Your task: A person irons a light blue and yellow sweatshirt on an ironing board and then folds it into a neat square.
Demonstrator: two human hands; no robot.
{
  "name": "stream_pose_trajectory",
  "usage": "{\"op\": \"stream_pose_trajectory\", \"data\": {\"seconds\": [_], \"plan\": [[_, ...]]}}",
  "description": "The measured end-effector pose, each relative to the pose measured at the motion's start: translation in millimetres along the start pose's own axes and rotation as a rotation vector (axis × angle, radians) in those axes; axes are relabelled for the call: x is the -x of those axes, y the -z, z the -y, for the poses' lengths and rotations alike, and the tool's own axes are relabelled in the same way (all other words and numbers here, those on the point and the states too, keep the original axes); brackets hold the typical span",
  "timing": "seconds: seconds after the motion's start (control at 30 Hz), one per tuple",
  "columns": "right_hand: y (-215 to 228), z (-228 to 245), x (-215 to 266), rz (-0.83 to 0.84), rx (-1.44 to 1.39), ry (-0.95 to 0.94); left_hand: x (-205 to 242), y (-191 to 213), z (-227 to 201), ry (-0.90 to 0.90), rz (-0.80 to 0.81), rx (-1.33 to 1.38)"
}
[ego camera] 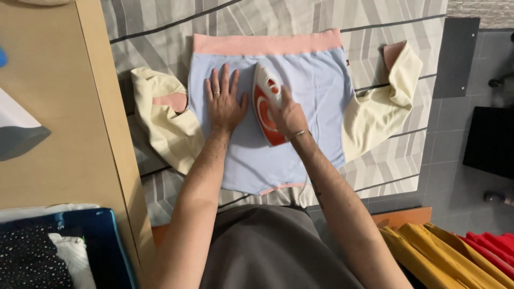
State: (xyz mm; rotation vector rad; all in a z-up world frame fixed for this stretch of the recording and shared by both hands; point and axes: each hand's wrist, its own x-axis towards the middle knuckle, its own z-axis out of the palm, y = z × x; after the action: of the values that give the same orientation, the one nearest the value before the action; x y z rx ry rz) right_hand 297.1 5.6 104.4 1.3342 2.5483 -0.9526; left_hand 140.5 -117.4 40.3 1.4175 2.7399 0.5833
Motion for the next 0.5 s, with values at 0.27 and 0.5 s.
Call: {"op": "stream_pose_trajectory", "data": {"seconds": [0.27,0.5], "plan": [[-12.8,-41.6,68.0,-0.062,0.174,0.200,-3.6,16.6,-3.3,0.055,0.038,-0.085],[-12.2,-73.4,128.3,-0.262,0.412,0.487,-8.0,29.1,-6.4,0.037,0.091,-0.086]]}}
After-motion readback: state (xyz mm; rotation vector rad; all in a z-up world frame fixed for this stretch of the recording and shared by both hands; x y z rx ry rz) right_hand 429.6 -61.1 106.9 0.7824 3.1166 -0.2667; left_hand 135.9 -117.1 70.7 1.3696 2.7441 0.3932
